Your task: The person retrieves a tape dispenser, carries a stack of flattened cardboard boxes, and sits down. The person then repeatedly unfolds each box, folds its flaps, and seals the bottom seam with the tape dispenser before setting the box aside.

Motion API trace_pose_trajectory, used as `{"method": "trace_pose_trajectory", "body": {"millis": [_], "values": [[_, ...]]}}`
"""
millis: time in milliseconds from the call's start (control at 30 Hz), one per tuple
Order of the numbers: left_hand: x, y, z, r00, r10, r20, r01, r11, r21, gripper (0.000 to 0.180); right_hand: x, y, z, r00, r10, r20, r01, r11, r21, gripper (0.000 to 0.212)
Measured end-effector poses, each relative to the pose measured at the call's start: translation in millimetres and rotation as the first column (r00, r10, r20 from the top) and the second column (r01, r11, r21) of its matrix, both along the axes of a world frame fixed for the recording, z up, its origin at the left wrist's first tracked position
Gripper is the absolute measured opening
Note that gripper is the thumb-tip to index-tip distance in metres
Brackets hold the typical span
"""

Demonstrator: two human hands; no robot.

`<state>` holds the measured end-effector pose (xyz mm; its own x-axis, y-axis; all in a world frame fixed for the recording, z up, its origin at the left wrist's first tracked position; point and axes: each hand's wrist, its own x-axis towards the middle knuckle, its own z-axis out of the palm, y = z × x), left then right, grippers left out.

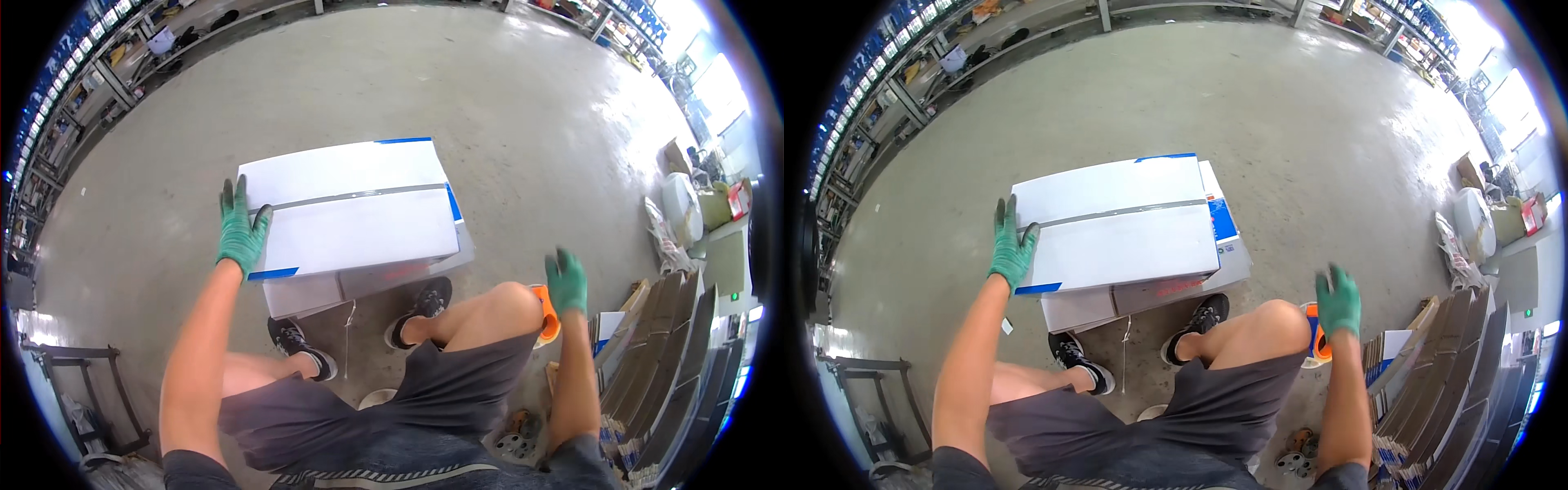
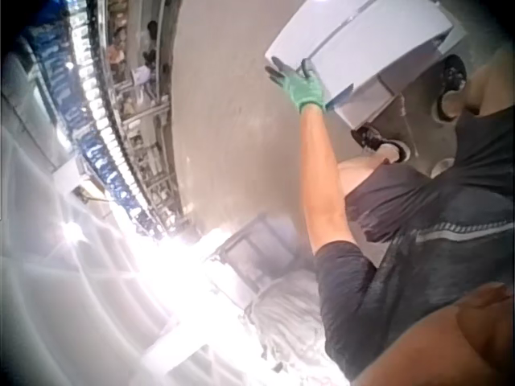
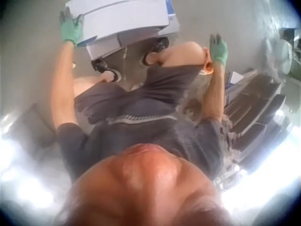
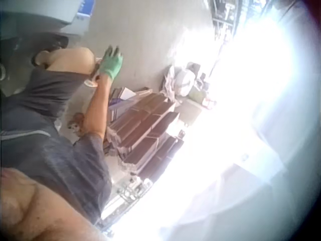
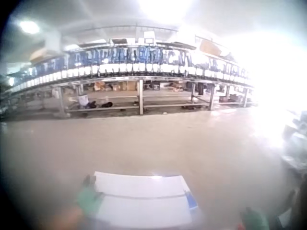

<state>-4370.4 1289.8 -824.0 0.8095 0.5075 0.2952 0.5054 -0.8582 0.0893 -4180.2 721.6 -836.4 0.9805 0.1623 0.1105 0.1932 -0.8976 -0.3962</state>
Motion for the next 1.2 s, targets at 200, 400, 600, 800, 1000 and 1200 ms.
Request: {"method": "trace_pose_trajectory", "body": {"millis": [200, 400, 600, 800, 1000, 1200], "values": [[-6.1, 31.1, -33.1, 0.964, 0.254, 0.077, -0.156, 0.778, -0.609, 0.069, 64.5, 224.6, 2.1, 0.882, 0.399, -0.251, -0.214, 0.813, 0.541, 0.054], [-46.3, 38.6, -23.6, 0.907, 0.348, 0.238, 0.017, 0.534, -0.845, 0.068, 18.4, 275.7, 67.0, 0.890, 0.330, -0.314, -0.097, 0.811, 0.577, 0.070], [-103.5, 10.9, 86.1, 0.613, 0.622, 0.487, 0.684, -0.111, -0.721, 0.100, 12.9, 253.8, 95.6, 0.804, 0.595, 0.021, -0.081, 0.074, 0.994, 0.068], [-139.4, 21.9, 92.8, 0.763, 0.589, 0.267, 0.568, -0.414, -0.711, 0.097, 7.6, 247.5, 49.9, 0.513, 0.718, -0.470, 0.060, 0.516, 0.854, 0.058], [-144.5, 21.6, 40.0, 0.981, 0.192, 0.027, 0.085, -0.300, -0.950, 0.093, 20.6, 243.7, -13.2, 0.421, 0.646, -0.637, 0.190, 0.624, 0.758, 0.051], [-134.0, -10.9, 38.9, 0.926, 0.271, -0.263, -0.226, -0.161, -0.961, 0.059, 9.9, 253.4, -42.8, 0.613, 0.534, -0.582, 0.308, 0.517, 0.798, 0.063]]}}
